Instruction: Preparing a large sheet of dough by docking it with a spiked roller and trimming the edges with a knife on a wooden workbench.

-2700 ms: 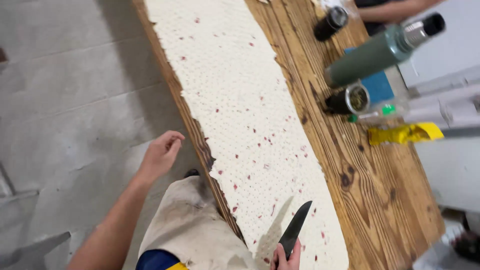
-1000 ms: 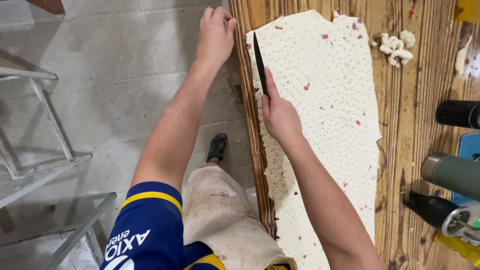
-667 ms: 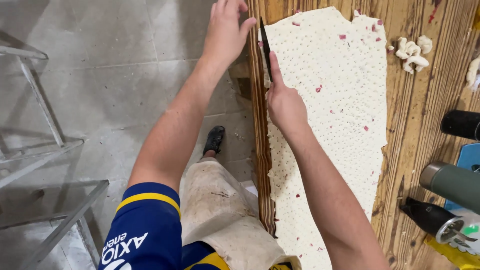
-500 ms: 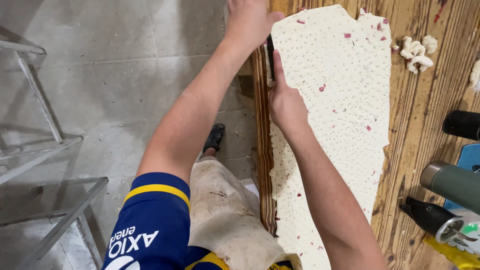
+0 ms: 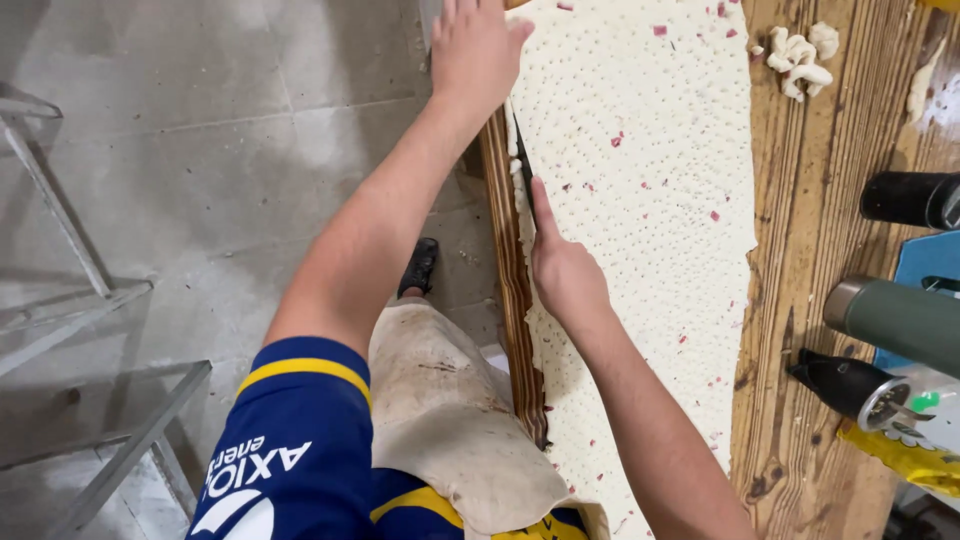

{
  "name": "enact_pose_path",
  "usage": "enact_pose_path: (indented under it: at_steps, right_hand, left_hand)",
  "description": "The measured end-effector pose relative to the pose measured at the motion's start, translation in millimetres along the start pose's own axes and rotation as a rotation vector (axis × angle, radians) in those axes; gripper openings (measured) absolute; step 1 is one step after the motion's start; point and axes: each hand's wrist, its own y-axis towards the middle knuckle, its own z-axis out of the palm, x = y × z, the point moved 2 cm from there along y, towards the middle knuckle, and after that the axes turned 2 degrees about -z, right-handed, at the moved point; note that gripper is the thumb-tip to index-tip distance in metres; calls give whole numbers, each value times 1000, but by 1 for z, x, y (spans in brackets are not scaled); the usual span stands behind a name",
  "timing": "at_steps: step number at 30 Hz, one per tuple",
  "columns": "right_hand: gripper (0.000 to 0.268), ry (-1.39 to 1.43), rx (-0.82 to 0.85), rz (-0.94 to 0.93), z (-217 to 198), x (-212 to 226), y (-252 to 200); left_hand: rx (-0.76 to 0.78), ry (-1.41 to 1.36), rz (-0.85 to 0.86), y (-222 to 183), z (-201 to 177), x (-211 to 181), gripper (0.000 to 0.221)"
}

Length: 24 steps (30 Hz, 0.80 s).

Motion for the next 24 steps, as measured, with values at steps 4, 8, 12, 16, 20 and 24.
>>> enact_pose_path:
  at_steps: [4,8,12,16,20,24]
  right_hand:
    - [77,14,34,16,13,-11,-16]
    - [77,59,48,19,22,-18,-34]
    - [73,64,-1,-26,31,-23,-38]
    - [77,94,-1,-3,31,-21,-41]
    - [74,91,0,20,32,-20,-41]
    - [77,73,0,33,34,-22,-41]
  left_hand:
    - [-27,-113,-65,-43,0,-1,35]
    - [-85,-255,-35,-47,9,4,21]
    - [-181,-282,69,-53,14,8,19]
    - [-115,-516,-42,-59,10,8,13]
    - [73,-876,-419,-63,2,14,31]
    - [191,-1214,-738,-108,-19,-4,27]
